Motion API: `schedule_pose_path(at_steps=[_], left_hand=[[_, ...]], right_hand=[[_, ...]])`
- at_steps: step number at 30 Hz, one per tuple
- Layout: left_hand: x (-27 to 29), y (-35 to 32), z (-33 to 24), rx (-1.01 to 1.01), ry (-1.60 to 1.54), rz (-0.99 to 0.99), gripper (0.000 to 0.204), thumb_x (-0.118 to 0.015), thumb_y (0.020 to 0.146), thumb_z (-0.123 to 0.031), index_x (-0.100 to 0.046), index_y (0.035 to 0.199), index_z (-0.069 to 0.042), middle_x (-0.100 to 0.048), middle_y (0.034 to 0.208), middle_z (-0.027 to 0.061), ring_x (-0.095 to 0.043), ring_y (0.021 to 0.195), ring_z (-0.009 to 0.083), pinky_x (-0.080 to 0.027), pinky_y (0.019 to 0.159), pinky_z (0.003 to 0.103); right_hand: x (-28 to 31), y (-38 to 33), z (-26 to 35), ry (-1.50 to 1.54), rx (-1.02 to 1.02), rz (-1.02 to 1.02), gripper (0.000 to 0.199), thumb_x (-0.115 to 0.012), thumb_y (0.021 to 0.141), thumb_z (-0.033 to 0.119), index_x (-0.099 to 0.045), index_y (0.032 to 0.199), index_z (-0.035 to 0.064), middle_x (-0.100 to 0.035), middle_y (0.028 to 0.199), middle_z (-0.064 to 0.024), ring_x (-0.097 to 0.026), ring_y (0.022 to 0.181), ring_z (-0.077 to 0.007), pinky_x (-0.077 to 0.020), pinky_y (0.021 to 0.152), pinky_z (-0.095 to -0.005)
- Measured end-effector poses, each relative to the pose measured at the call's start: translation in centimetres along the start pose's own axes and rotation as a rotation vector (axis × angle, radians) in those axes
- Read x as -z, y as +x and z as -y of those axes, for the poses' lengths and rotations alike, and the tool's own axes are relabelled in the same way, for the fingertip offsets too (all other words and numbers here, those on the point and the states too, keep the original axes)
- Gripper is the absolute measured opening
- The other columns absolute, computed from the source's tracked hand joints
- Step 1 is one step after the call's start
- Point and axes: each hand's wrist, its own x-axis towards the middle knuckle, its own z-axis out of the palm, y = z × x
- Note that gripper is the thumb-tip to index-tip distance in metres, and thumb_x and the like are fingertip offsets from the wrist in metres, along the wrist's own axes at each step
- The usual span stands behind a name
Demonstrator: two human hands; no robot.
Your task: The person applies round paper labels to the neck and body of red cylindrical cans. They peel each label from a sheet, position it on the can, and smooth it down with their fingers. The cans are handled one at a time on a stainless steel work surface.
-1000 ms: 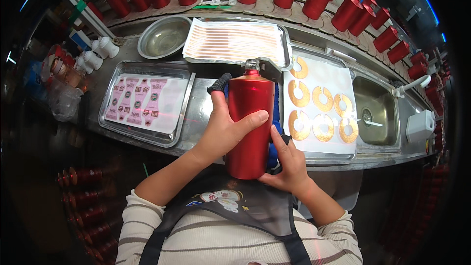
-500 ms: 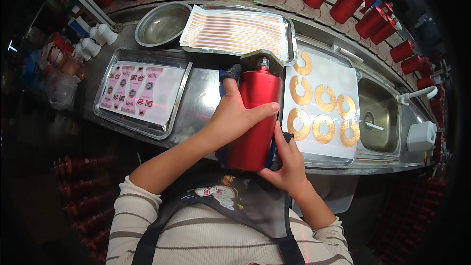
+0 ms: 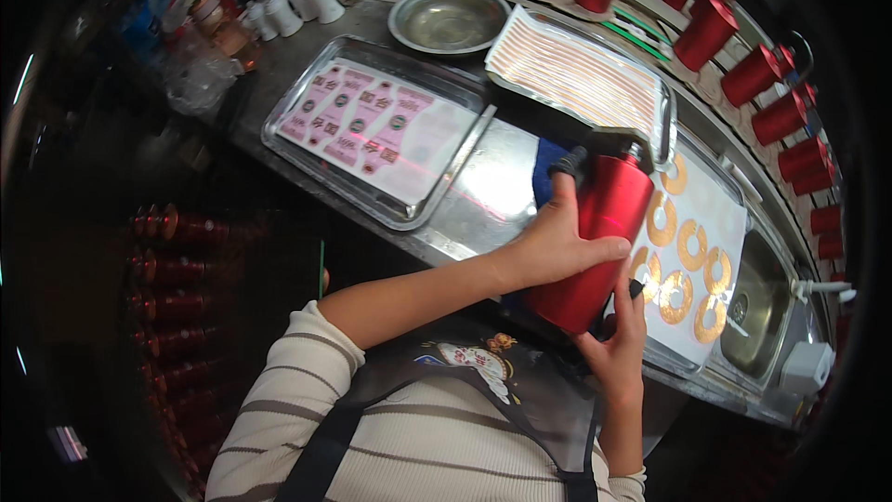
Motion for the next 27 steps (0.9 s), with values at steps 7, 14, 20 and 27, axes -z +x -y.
schedule_pose_path(at_steps=[7,14,20,27], left_hand=[[0.3,-0.3,0.0,-0.032,0.076,-0.01,0.105,-0.082,0.084,-0.037,-0.011,0.149,0.005,-0.039,0.145,0.0293,-0.047,0.134,0.0368,-0.04,0.112,0.043],[17.3,-2.7,1.5,-0.089,0.503,-0.412,0.021,-0.073,0.087,-0.008,-0.06,0.101,0.001,-0.072,0.103,0.0085,-0.065,0.083,0.0101,-0.054,0.073,0.026],[37.0,-2.4,2.6,0.04,1.049,-0.825,0.022,-0.07,0.083,-0.006,-0.054,0.098,0.001,-0.074,0.106,0.0163,-0.072,0.088,0.031,-0.056,0.075,0.037],[40.0,1.8,1.8,0.083,1.395,-0.614,0.029,-0.07,0.078,-0.007,-0.056,0.104,-0.006,-0.067,0.121,0.012,-0.06,0.116,0.0327,-0.042,0.098,0.046]], right_hand=[[1.0,0.2,0.9,-0.033,-0.077,0.049,0.097,-0.084,0.067,0.013,-0.04,0.153,0.0024,-0.053,0.113,-0.0095,-0.052,0.075,-0.0129,-0.0423,0.058,-0.0254],[3.7,0.3,-0.3,0.175,-0.162,0.0,0.099,-0.084,0.066,0.029,-0.043,0.153,0.0048,-0.061,0.114,-0.0068,-0.037,0.06,-0.0032,-0.0292,0.052,-0.0193],[4.2,1.5,-0.7,0.175,-0.175,-0.099,0.084,-0.075,0.073,0.023,-0.047,0.151,0.0048,-0.065,0.112,-0.0063,-0.034,0.056,-0.0026,-0.0286,0.052,-0.0183],[3.4,1.7,-0.9,0.101,-0.196,-0.143,0.08,-0.075,0.076,0.014,-0.048,0.15,0.0045,-0.066,0.112,-0.0064,-0.035,0.057,-0.003,-0.0311,0.052,-0.0187]])
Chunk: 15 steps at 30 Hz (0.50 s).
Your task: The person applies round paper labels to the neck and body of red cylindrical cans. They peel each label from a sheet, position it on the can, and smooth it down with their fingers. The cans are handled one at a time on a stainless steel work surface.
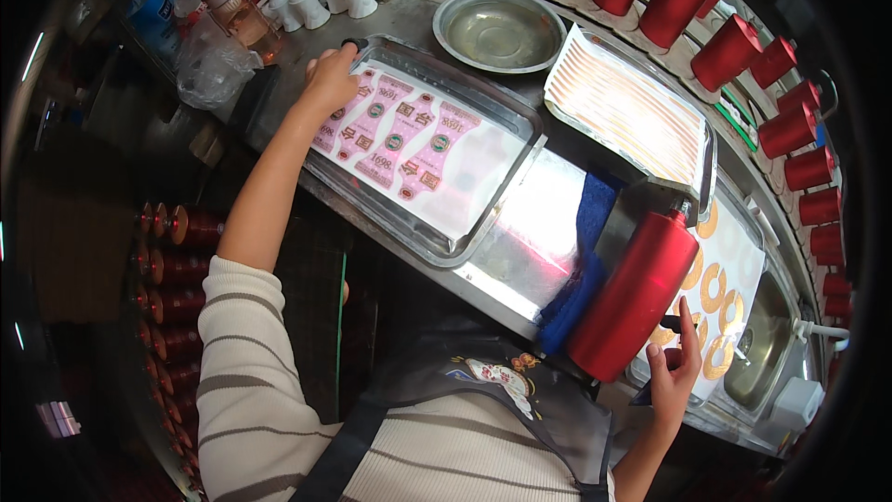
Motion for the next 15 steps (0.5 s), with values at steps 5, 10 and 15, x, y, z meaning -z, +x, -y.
schedule_pose_path(at_steps=[5,10,15], left_hand=[[-0.7,2.0,1.0,-0.005,0.074,0.099,0.033,-0.071,0.076,-0.008,-0.057,0.105,-0.008,-0.066,0.113,0.0091,-0.058,0.114,0.0336,-0.039,0.098,0.046],[-0.9,2.8,2.0,-0.018,-0.095,0.067,0.034,-0.077,0.074,-0.006,-0.051,0.097,-0.006,-0.064,0.094,0.0086,-0.063,0.092,0.0261,-0.049,0.078,0.04],[-1.5,2.9,3.2,0.035,-0.483,0.076,0.036,-0.076,0.076,0.002,-0.043,0.09,-0.005,-0.059,0.08,0.007,-0.063,0.068,0.0164,-0.05,0.06,0.031]], right_hand=[[-0.1,0.1,-0.2,-0.025,-0.018,-0.006,0.077,-0.076,0.079,0.013,-0.047,0.15,0.0042,-0.067,0.113,-0.0069,-0.037,0.058,-0.0035,-0.0322,0.053,-0.0192],[-0.3,0.6,-0.2,-0.051,-0.006,0.007,0.075,-0.076,0.08,0.009,-0.047,0.15,0.0035,-0.066,0.116,-0.0075,-0.037,0.061,-0.0046,-0.0334,0.054,-0.0199],[-0.3,0.8,-0.6,-0.064,-0.028,0.012,0.073,-0.076,0.083,0.012,-0.048,0.15,0.0034,-0.065,0.117,-0.0073,-0.036,0.061,-0.0052,-0.0327,0.055,-0.0206]])
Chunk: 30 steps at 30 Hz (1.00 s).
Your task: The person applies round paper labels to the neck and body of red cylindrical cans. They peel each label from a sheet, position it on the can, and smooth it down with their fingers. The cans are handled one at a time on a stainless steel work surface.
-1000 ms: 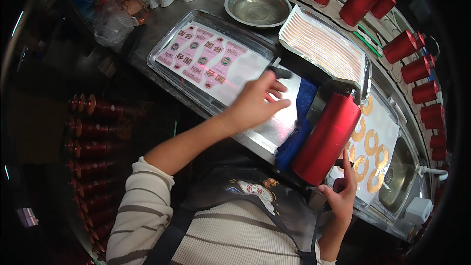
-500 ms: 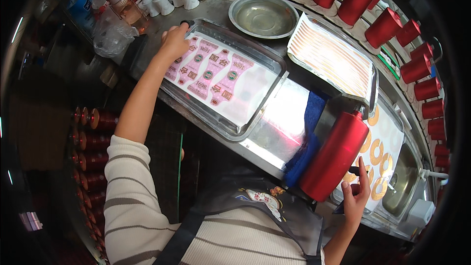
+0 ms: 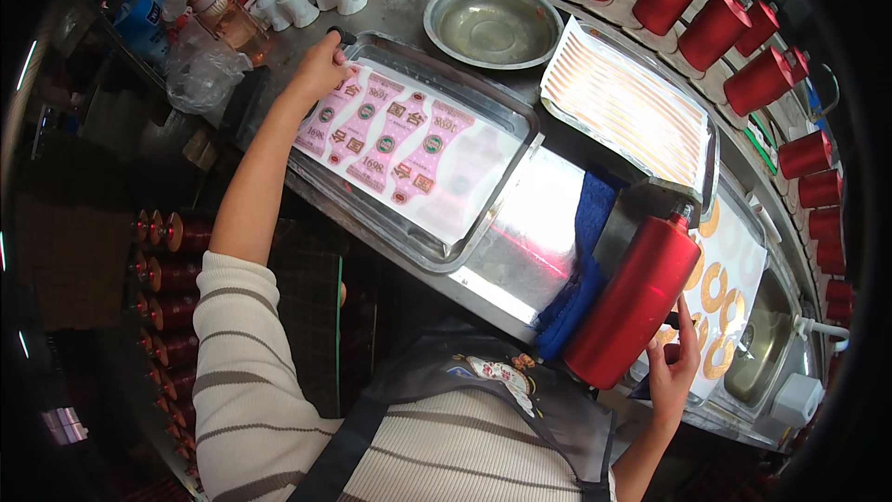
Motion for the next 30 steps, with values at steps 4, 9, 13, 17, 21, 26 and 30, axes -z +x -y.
schedule_pose_path(at_steps=[4,9,13,17,21,26,30], left_hand=[[-0.1,-0.3,0.3,-0.08,0.005,-0.117,0.027,-0.071,0.079,0.006,-0.047,0.089,-0.002,-0.065,0.08,0.0076,-0.066,0.071,0.0165,-0.052,0.062,0.031],[0.3,-1.8,0.0,-0.074,0.051,-0.278,0.016,-0.067,0.083,0.007,-0.054,0.089,0.0,-0.069,0.077,0.0073,-0.069,0.074,0.0173,-0.054,0.066,0.032],[2.9,-4.7,-4.0,-0.115,-0.02,-0.329,0.015,-0.069,0.084,0.004,-0.055,0.09,0.001,-0.069,0.082,0.0084,-0.068,0.076,0.0177,-0.054,0.07,0.031],[5.4,-7.7,-7.8,-0.207,0.056,-0.348,0.012,-0.066,0.088,0.004,-0.055,0.09,0.001,-0.068,0.086,0.0083,-0.067,0.08,0.0151,-0.052,0.075,0.028],[4.6,-12.6,-13.3,-0.334,0.068,-0.331,0.011,-0.067,0.086,0.004,-0.056,0.091,0.003,-0.068,0.084,0.0108,-0.066,0.079,0.02,-0.051,0.076,0.032],[0.9,-19.1,-20.9,-0.441,-0.072,-0.232,0.031,-0.064,0.087,0.011,-0.062,0.116,0.002,-0.065,0.087,0.0075,-0.063,0.082,0.0162,-0.051,0.081,0.03],[-0.4,-21.6,-26.0,-0.602,-0.258,-0.092,0.043,-0.068,0.085,0.011,-0.063,0.127,0.002,-0.067,0.086,0.0052,-0.062,0.081,0.0134,-0.05,0.081,0.027]], right_hand=[[0.1,0.0,-0.2,-0.006,0.035,-0.006,0.072,-0.076,0.085,0.016,-0.048,0.15,0.0039,-0.066,0.115,-0.007,-0.036,0.061,-0.0052,-0.0319,0.055,-0.0207],[0.3,-0.2,0.0,-0.024,0.032,-0.011,0.07,-0.075,0.086,0.019,-0.048,0.15,0.005,-0.066,0.111,-0.0061,-0.036,0.059,-0.0046,-0.0317,0.054,-0.0205],[0.6,-0.8,0.4,0.004,0.024,-0.025,0.069,-0.074,0.087,0.02,-0.049,0.15,0.0051,-0.066,0.11,-0.0057,-0.036,0.059,-0.0041,-0.0315,0.053,-0.02],[0.6,-1.6,0.3,0.0,0.054,-0.045,0.071,-0.075,0.083,0.017,-0.05,0.148,0.0046,-0.066,0.113,-0.0056,-0.036,0.059,-0.0032,-0.0301,0.053,-0.0192],[0.8,-2.4,0.3,0.066,0.175,-0.006,0.091,-0.086,0.07,0.029,-0.049,0.149,0.0029,-0.066,0.116,-0.0066,-0.036,0.058,-0.0057,-0.0295,0.05,-0.0209],[-0.7,-2.6,1.4,-0.12,0.358,0.115,0.118,-0.095,0.059,0.041,-0.037,0.156,0.0064,-0.062,0.108,-0.0157,-0.056,0.076,-0.0259,-0.0482,0.068,-0.0377],[-2.7,-2.6,0.3,-0.205,0.448,0.014,0.109,-0.088,0.066,0.022,-0.032,0.158,0.0067,-0.057,0.095,-0.0183,-0.061,0.078,-0.0342,-0.0511,0.069,-0.0415]])
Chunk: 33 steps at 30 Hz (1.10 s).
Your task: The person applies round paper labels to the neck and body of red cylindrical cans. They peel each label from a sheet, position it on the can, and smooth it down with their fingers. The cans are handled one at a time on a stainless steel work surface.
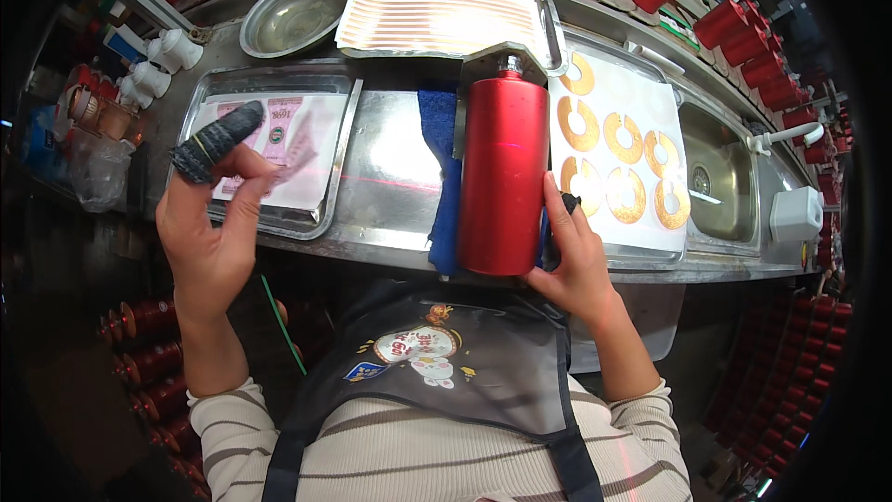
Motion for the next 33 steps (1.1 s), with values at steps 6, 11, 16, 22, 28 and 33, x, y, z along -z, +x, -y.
schedule_pose_path(at_steps=[6,11,16,22,28,33], left_hand=[[-2.3,1.3,-6.5,-0.07,-0.519,0.054,0.048,-0.074,0.081,0.01,-0.058,0.126,0.008,-0.068,0.089,0.0113,-0.068,0.083,0.0188,-0.058,0.079,0.035],[-5.5,4.4,-8.6,-0.008,-0.681,0.162,0.044,-0.069,0.087,0.006,-0.055,0.129,0.004,-0.062,0.093,0.0101,-0.066,0.081,0.0177,-0.057,0.074,0.031],[-11.2,8.5,-6.0,0.186,-0.681,0.423,0.043,-0.066,0.089,0.005,-0.053,0.129,0.001,-0.063,0.097,0.0067,-0.067,0.089,0.0161,-0.056,0.082,0.029],[-14.8,9.7,-3.1,0.184,-0.55,0.515,0.039,-0.067,0.088,0.001,-0.057,0.126,-0.001,-0.063,0.098,0.002,-0.062,0.092,0.0094,-0.052,0.084,0.025],[-15.3,9.4,-3.1,0.206,-0.497,0.473,0.043,-0.066,0.088,0.001,-0.058,0.13,-0.003,-0.064,0.096,0.0014,-0.062,0.089,0.0084,-0.052,0.083,0.025],[-16.1,9.3,-3.3,0.205,-0.488,0.439,0.043,-0.065,0.088,0.003,-0.058,0.131,-0.001,-0.065,0.092,0.0025,-0.063,0.088,0.01,-0.052,0.081,0.026]], right_hand=[[-0.5,0.2,-0.9,0.081,0.072,-0.04,0.104,-0.082,0.067,0.013,-0.032,0.158,0.0094,-0.053,0.086,-0.0151,-0.057,0.071,-0.0309,-0.0481,0.064,-0.0385],[2.7,0.5,-1.2,0.301,-0.092,0.207,0.104,-0.086,0.066,0.018,-0.036,0.157,0.0079,-0.057,0.103,-0.0055,-0.042,0.066,-0.0105,-0.0366,0.057,-0.0248],[1.9,0.1,-1.4,0.578,-0.172,-0.247,0.06,-0.079,0.082,0.021,-0.058,0.134,-0.0006,-0.063,0.117,-0.0085,-0.04,0.055,0.0001,-0.0335,0.051,-0.017],[0.4,2.9,1.9,0.529,-0.321,-0.096,0.088,-0.083,0.081,0.028,-0.036,0.15,0.0007,-0.051,0.133,-0.0162,-0.06,0.101,-0.0188,-0.0519,0.073,-0.0281],[-1.1,2.9,2.6,0.673,-0.289,-0.114,0.096,-0.082,0.081,0.026,-0.025,0.155,0.0007,-0.047,0.137,-0.0202,-0.053,0.122,-0.0259,-0.0505,0.093,-0.0342],[-0.6,3.0,2.9,0.677,-0.359,-0.077,0.098,-0.082,0.08,0.024,-0.024,0.156,0.0025,-0.048,0.138,-0.0195,-0.059,0.097,-0.0165,-0.0514,0.076,-0.0278]])
